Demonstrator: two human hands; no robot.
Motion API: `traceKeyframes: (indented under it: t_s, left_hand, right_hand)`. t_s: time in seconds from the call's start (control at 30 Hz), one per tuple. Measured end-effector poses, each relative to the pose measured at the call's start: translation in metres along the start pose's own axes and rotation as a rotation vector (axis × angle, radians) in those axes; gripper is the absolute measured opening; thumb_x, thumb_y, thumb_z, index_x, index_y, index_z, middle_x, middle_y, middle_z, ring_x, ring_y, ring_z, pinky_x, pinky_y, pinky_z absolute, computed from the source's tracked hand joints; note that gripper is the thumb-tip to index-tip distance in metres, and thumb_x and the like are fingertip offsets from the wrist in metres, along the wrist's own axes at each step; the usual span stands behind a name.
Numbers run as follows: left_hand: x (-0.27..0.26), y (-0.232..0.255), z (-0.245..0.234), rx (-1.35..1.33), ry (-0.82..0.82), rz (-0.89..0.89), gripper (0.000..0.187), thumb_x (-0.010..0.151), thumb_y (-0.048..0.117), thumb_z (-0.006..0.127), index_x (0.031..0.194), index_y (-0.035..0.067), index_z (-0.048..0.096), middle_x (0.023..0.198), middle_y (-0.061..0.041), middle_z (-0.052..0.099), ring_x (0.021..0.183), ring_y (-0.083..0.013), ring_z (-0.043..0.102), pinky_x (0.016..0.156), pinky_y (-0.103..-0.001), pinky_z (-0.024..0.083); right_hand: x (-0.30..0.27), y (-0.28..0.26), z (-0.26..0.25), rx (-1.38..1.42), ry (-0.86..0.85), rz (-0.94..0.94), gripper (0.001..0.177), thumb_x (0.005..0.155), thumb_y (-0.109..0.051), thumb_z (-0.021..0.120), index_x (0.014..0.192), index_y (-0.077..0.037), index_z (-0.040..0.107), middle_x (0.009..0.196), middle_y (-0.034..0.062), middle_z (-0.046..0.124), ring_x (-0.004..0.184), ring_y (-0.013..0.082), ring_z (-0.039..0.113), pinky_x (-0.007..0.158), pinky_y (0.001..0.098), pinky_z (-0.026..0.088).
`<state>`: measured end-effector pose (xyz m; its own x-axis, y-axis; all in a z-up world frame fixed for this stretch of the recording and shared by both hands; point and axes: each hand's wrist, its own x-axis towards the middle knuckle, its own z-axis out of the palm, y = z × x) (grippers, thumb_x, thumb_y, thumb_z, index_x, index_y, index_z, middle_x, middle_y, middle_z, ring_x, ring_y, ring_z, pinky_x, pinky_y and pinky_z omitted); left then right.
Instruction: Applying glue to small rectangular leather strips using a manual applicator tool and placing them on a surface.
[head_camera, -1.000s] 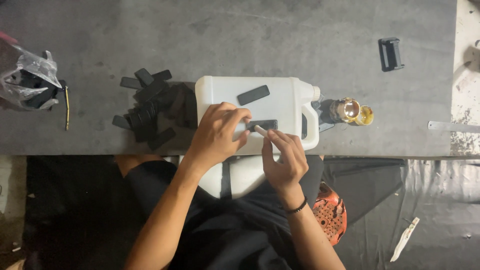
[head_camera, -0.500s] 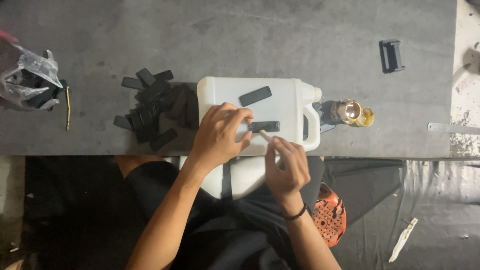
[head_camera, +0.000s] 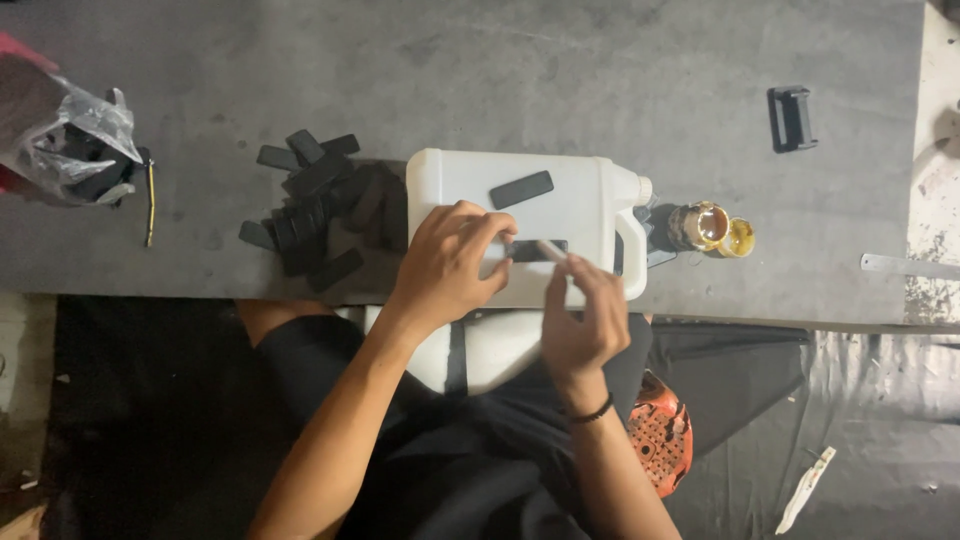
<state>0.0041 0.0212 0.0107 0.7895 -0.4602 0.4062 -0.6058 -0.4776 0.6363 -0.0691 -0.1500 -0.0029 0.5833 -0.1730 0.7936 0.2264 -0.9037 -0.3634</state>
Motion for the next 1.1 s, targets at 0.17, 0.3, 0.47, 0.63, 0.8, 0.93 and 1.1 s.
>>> traceKeyframes:
  t_s: [0.17, 0.3, 0.47, 0.63, 0.8, 0.93, 1.1]
  left_hand:
    - [-0.002, -0.001, 0.002, -0.003, -0.005, -0.001, 0.035, 0.083, 0.018, 0.078, 0.115, 0.017, 0.062, 0.085, 0.002, 0.072, 0.097, -0.0222, 0.07, 0.093, -0.045, 0.055]
    - [-0.001, -0.002, 0.001, 0.004, -0.001, 0.008, 0.034, 0.083, 0.02, 0.076, 0.114, 0.018, 0.061, 0.084, 0.003, 0.071, 0.097, -0.0212, 0.069, 0.092, -0.045, 0.055]
    - [-0.001, -0.002, 0.004, 0.039, 0.017, 0.015, 0.035, 0.081, 0.018, 0.078, 0.112, 0.018, 0.062, 0.083, 0.004, 0.071, 0.096, -0.0204, 0.069, 0.091, -0.044, 0.056]
    - [-0.001, -0.005, 0.007, 0.061, 0.02, 0.027, 0.031, 0.083, 0.022, 0.077, 0.11, 0.02, 0.063, 0.081, 0.006, 0.07, 0.094, -0.0181, 0.067, 0.089, -0.042, 0.056]
    - [-0.002, -0.004, 0.007, 0.099, 0.019, 0.042, 0.032, 0.082, 0.023, 0.076, 0.11, 0.019, 0.062, 0.082, 0.006, 0.071, 0.094, -0.0185, 0.067, 0.089, -0.042, 0.056]
    - [-0.002, -0.003, 0.006, 0.08, 0.02, 0.039, 0.031, 0.082, 0.024, 0.075, 0.111, 0.02, 0.063, 0.082, 0.005, 0.071, 0.094, -0.019, 0.067, 0.089, -0.043, 0.056]
    - [-0.004, -0.006, 0.007, 0.064, 0.034, 0.07, 0.028, 0.085, 0.021, 0.074, 0.111, 0.019, 0.063, 0.084, 0.005, 0.071, 0.092, -0.0183, 0.066, 0.09, -0.041, 0.055]
  right_hand:
    - [0.02, -0.025, -0.005, 0.029, -0.044, 0.004, 0.016, 0.084, 0.01, 0.077, 0.098, 0.003, 0.077, 0.087, 0.0142, 0.077, 0.07, 0.0258, 0.071, 0.058, 0.0338, 0.059]
    - [0.02, -0.038, -0.001, 0.049, -0.08, 0.028, 0.019, 0.082, 0.009, 0.079, 0.098, 0.0, 0.079, 0.088, 0.0117, 0.079, 0.071, 0.0241, 0.072, 0.058, 0.033, 0.059]
    - [0.021, -0.007, -0.015, 0.001, -0.055, 0.023, 0.017, 0.084, 0.011, 0.078, 0.1, 0.003, 0.077, 0.087, 0.0145, 0.077, 0.072, 0.0258, 0.071, 0.058, 0.0337, 0.058]
    - [0.024, 0.0, -0.026, -0.014, -0.056, 0.044, 0.022, 0.083, 0.015, 0.079, 0.103, 0.006, 0.077, 0.088, 0.0176, 0.077, 0.073, 0.0276, 0.072, 0.057, 0.0352, 0.06]
    - [0.021, 0.001, -0.035, -0.007, -0.063, 0.014, 0.017, 0.083, 0.013, 0.079, 0.098, 0.004, 0.078, 0.086, 0.0145, 0.078, 0.07, 0.025, 0.07, 0.057, 0.0331, 0.058]
    - [0.012, -0.002, -0.042, -0.014, -0.055, 0.018, 0.018, 0.079, 0.01, 0.082, 0.094, 0.0, 0.08, 0.084, 0.0105, 0.079, 0.068, 0.0212, 0.069, 0.056, 0.0319, 0.057]
    - [0.001, 0.008, -0.057, 0.236, -0.036, 0.299, 0.016, 0.085, 0.008, 0.081, 0.099, 0.007, 0.075, 0.086, 0.0204, 0.074, 0.076, 0.0313, 0.073, 0.064, 0.0376, 0.056]
